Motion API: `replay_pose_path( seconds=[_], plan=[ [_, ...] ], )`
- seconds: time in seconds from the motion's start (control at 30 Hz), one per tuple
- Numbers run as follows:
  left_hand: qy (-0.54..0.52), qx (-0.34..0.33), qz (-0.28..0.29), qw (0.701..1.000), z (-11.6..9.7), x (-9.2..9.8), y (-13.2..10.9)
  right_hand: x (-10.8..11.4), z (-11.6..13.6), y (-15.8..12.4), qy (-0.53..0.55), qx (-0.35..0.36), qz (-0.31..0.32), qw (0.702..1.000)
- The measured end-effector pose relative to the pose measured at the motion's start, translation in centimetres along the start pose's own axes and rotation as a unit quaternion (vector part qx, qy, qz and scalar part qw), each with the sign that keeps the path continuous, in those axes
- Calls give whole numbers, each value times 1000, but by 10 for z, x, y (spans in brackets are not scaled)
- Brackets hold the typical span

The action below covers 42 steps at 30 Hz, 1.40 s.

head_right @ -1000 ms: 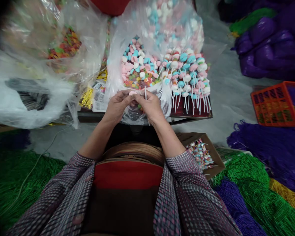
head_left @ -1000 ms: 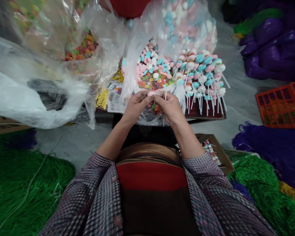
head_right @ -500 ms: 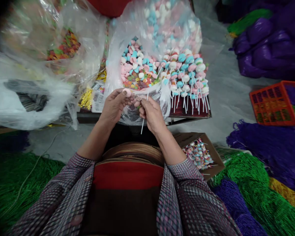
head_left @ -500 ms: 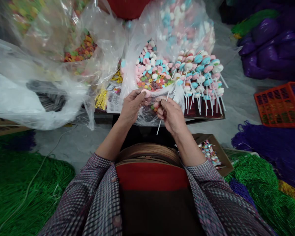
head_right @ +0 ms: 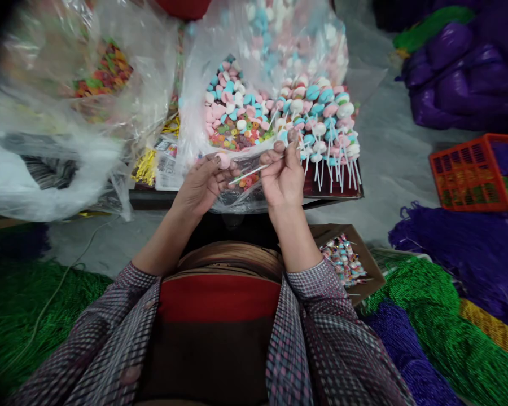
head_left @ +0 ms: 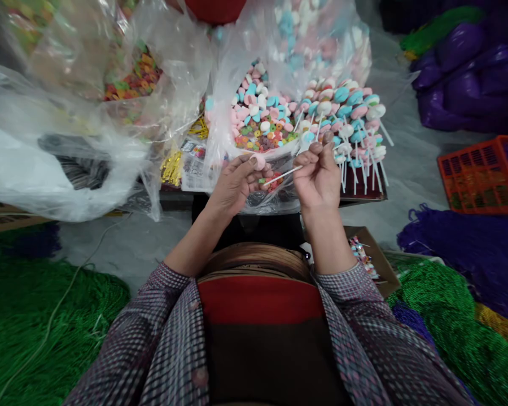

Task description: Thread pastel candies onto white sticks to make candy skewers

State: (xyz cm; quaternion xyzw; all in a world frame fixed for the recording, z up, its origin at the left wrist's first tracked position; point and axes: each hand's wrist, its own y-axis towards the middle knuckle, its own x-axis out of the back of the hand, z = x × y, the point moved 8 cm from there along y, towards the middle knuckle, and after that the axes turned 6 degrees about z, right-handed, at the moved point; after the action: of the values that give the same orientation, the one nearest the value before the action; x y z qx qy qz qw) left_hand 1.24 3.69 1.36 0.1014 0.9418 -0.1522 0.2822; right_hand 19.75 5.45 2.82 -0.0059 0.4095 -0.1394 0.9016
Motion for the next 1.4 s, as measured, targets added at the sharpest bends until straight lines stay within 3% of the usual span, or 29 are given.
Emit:
replay_pose_path(
  seconds=[0.17,0.3,0.4,0.53,0.77,0.9,1.07,1.2,1.4],
  plan=[
    [-29,1,10,1000,0,-9,-4,9,-6,1,12,-16,-18,1000],
    [-36,-1,12,999,0,-12,-6,17,-5,4,-93,-14,-16,995],
    [-41,-3,7,999,-1,-12,-6,16,-2,5,-183,16,30,982],
    [-30,-25,-18,999,-7,-3,-4,14,-5,-7,-226,39,81,970],
    [-23,-36,-22,999,-5,10,3,24,7,-20,-195,57,18,979],
    [-29,-19,-29,999,8,10,4,9,15,-19,-175,76,18,981],
    [-27,-11,-40,999,15,11,4,-11,18,-32,-156,85,-26,984],
    [-36,-6,-22,999,17,6,5,-26,16,-45,-178,124,-2,976],
    [-77,1,-42,996,18,13,8,-26,-5,-58,-275,88,40,957]
  ],
)
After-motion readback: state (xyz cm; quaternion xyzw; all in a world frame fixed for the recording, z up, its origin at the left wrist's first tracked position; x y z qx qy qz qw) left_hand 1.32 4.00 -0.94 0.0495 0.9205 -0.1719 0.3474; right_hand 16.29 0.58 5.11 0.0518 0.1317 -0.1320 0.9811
